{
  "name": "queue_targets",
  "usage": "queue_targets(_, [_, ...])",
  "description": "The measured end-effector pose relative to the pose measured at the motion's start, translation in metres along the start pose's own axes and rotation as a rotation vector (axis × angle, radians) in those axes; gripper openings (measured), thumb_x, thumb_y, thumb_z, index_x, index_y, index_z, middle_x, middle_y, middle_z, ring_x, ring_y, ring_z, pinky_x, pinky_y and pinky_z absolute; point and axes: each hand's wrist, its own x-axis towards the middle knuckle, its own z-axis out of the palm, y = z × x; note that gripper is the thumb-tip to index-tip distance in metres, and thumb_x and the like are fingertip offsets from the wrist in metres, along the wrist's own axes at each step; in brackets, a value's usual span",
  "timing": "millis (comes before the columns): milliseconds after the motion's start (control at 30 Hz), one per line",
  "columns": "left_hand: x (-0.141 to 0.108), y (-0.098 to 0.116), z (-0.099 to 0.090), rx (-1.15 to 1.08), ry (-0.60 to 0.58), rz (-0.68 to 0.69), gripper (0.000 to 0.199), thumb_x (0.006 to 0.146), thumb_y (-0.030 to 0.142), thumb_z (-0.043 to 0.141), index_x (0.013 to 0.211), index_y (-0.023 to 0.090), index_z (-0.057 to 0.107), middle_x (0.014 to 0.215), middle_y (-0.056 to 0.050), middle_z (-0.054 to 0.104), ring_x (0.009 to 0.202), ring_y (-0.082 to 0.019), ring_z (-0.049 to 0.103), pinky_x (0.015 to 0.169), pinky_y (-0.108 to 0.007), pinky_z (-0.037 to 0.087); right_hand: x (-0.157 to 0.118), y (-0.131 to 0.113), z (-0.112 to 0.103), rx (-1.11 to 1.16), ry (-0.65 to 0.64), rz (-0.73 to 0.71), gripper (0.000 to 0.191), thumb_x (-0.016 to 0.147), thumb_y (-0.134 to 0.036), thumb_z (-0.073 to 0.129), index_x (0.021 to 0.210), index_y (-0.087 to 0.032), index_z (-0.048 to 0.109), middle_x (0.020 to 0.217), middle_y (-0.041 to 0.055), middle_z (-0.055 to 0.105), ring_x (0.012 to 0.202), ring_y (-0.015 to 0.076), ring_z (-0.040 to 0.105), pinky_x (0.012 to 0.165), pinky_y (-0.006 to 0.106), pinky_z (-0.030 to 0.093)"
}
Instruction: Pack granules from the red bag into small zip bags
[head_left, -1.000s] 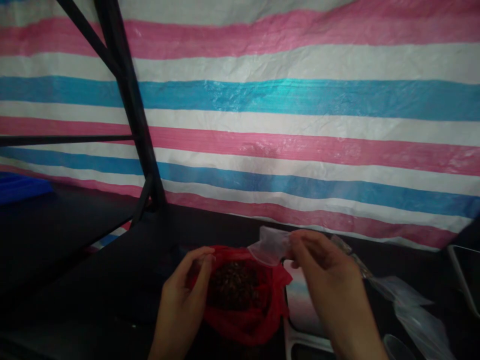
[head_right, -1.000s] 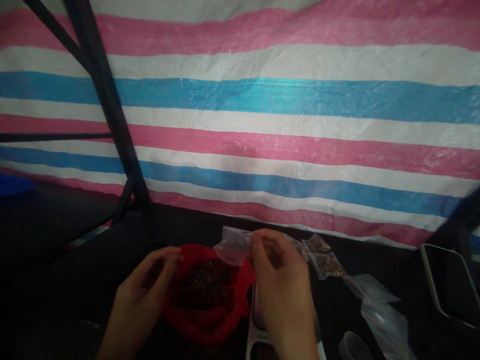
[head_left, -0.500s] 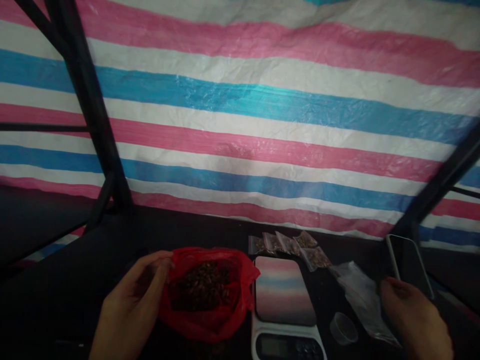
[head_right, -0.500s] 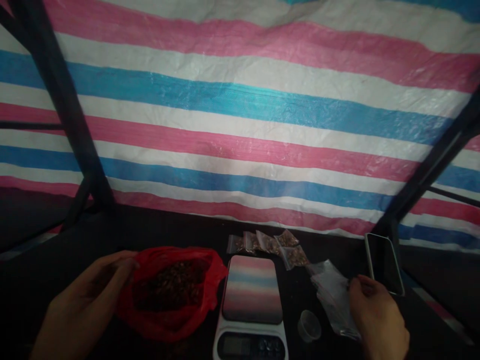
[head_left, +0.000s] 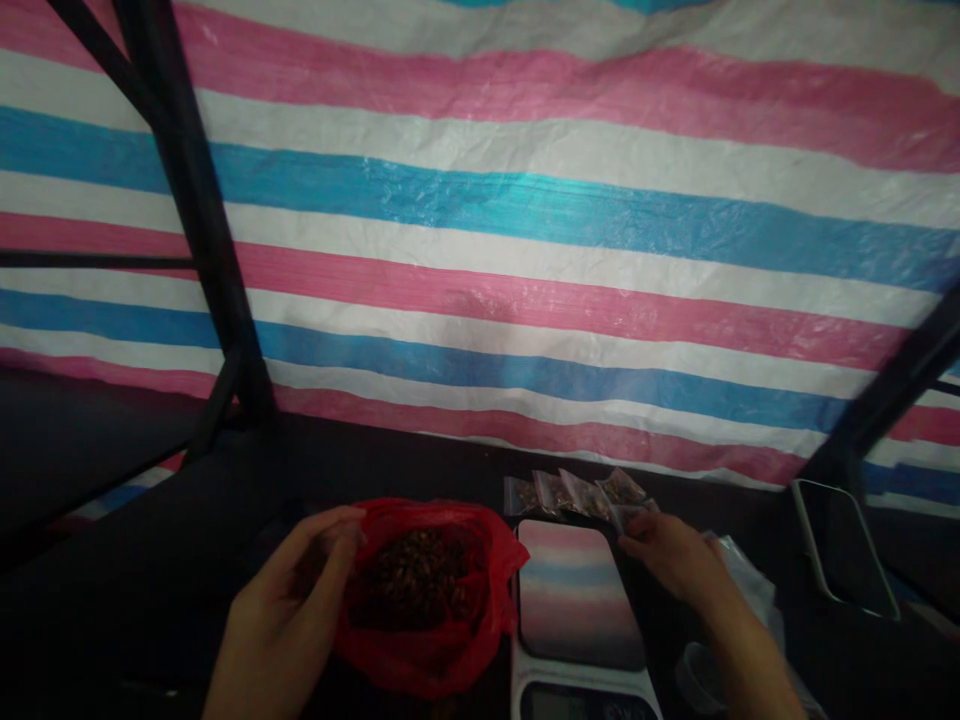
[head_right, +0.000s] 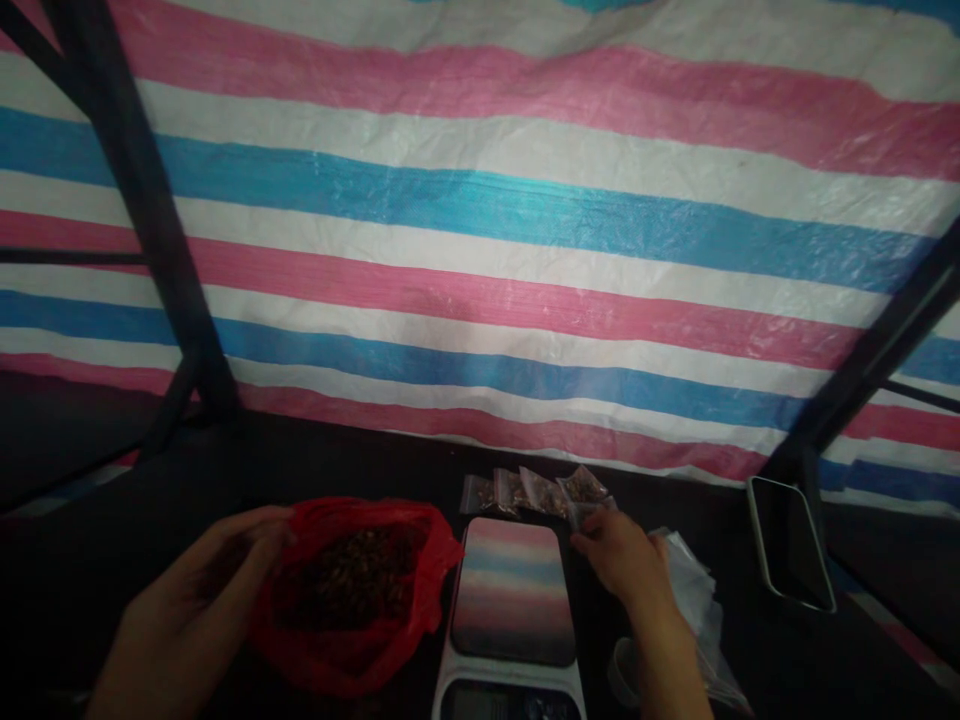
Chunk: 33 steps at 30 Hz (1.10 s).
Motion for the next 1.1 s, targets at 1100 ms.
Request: queue_targets(1100, [-0.035, 0.023, 0.026, -0.396, -0.545, -0.013, 0.046, 0.093, 0.065, 0.065, 0.076, 0.023, 0.058, 0.074, 0.002, 0.051, 0.069, -0.016, 0.049, 0.064, -0.024, 0.047, -0.111, -0.179, -0.024, 1.039, -0.078, -0.302, 0.016, 0.077, -0.018, 0.066, 0.064, -0.023, 0.072, 0.061, -0.001, 0.073, 0.059, 0.0182, 0.069, 0.054, 0.024, 0.048])
